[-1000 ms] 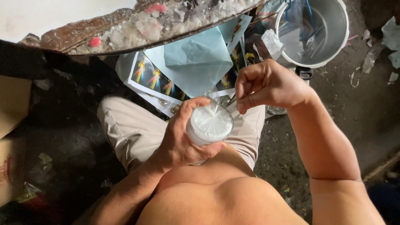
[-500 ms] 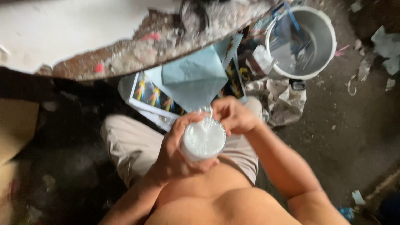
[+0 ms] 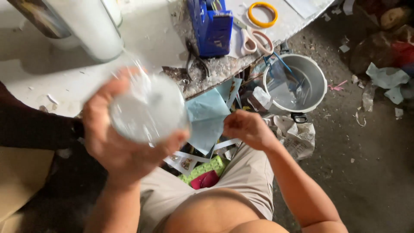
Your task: The person assembles candles by applying clear tape to the rim of a white candle with a gold top, then places a printed image into a plastic sleeve and inserts it into the candle. The person repeats this process for multiple candles.
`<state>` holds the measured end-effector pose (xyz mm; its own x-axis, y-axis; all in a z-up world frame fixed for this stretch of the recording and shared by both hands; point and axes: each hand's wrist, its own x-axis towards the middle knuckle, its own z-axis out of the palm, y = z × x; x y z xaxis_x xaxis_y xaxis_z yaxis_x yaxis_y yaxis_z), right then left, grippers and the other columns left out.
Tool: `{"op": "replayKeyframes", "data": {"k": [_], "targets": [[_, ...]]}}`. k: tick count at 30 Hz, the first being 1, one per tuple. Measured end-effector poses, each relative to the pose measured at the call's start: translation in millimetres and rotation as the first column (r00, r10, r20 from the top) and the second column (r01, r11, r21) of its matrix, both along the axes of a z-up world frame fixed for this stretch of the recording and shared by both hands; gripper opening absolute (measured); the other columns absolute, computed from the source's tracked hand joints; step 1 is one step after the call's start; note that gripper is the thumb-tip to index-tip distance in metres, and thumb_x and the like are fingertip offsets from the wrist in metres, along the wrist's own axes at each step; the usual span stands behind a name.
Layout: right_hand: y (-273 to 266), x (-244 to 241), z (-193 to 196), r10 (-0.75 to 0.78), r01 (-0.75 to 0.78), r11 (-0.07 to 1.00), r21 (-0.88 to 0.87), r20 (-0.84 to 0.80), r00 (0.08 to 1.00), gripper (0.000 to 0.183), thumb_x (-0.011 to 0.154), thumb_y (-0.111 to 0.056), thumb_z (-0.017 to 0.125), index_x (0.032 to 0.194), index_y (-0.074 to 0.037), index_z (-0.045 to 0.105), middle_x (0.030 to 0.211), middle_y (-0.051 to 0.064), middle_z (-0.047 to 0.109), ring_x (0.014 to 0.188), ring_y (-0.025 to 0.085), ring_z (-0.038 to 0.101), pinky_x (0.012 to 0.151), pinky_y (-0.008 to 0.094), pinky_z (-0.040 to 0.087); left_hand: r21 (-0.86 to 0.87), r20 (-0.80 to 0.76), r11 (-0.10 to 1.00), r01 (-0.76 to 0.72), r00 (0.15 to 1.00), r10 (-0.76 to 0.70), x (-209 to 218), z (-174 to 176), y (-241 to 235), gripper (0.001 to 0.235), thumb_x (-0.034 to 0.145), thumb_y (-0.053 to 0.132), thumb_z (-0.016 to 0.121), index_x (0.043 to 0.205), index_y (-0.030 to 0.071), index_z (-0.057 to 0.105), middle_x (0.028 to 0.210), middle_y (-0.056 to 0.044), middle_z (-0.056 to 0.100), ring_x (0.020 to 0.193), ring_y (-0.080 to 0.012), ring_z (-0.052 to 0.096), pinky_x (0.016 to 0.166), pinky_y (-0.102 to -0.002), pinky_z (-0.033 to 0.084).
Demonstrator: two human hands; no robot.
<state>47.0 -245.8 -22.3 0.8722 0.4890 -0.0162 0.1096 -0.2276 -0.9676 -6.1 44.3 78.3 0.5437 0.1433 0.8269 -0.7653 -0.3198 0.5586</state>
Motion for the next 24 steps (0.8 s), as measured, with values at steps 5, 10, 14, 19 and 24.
{"op": "replayKeyframes", "data": {"k": [5, 10, 14, 19, 24], "targets": [[-8, 37, 50, -0.272, 0.330, 0.930, -0.162, 0.300, 0.914, 0.010, 0.088, -0.010, 0.079, 0.096, -0.008, 0.074, 0.080, 0.002, 0.074, 0.071, 0.008, 0.065, 0.067, 0.024, 0.054, -0.093, 0.032, 0.995, -0.045, 0.998, 0.048, 54, 28, 1, 0.065, 0.090, 0.029, 0.084, 0.140, 0.013, 0.047, 0.141, -0.011, 0.050, 0.133, -0.0319, 0.057, 0.115, -0.045, 0.059], [-21, 86, 68, -0.286, 0.458, 0.877, -0.147, 0.608, 0.741, 0.010, 0.094, -0.011, 0.079, 0.098, -0.007, 0.072, 0.078, 0.002, 0.067, 0.066, 0.010, 0.057, 0.063, 0.025, 0.051, -0.097, 0.064, 0.987, -0.127, 0.989, 0.133, 101, 19, 4, 0.070, 0.086, 0.038, 0.085, 0.137, 0.014, 0.042, 0.135, -0.014, 0.052, 0.123, -0.0310, 0.059, 0.107, -0.044, 0.059], [-32, 125, 64, -0.189, 0.600, 0.772, -0.210, 0.825, 0.532, 0.018, 0.092, -0.016, 0.084, 0.098, -0.007, 0.070, 0.088, 0.006, 0.072, 0.077, 0.023, 0.067, 0.071, 0.038, 0.051, -0.073, -0.048, 0.973, -0.218, 0.976, 0.215, 103, 20, 6, 0.070, 0.091, 0.058, 0.067, 0.138, 0.010, 0.047, 0.136, -0.015, 0.055, 0.126, -0.0315, 0.058, 0.110, -0.043, 0.050], [-27, 146, 70, -0.145, 0.688, 0.678, -0.258, 0.871, 0.470, 0.028, 0.092, -0.030, 0.086, 0.107, -0.011, 0.072, 0.090, 0.007, 0.071, 0.090, 0.032, 0.071, 0.079, 0.047, 0.056, -0.118, -0.066, 0.986, -0.116, 0.992, 0.109, 108, 10, 14, 0.070, 0.101, 0.055, 0.064, 0.144, 0.003, 0.047, 0.142, -0.023, 0.052, 0.138, -0.0353, 0.050, 0.122, -0.049, 0.032], [-14, 144, 106, -0.101, 0.578, 0.511, -0.636, 0.623, 0.776, 0.027, 0.098, -0.027, 0.073, 0.119, -0.010, 0.073, 0.101, 0.012, 0.077, 0.098, 0.035, 0.074, 0.083, 0.049, 0.058, -0.099, -0.102, 0.990, -0.101, 0.991, 0.091, 104, 9, 9, 0.072, 0.100, 0.048, 0.067, 0.152, 0.005, 0.040, 0.149, -0.027, 0.045, 0.143, -0.0424, 0.044, 0.124, -0.056, 0.029]]}}
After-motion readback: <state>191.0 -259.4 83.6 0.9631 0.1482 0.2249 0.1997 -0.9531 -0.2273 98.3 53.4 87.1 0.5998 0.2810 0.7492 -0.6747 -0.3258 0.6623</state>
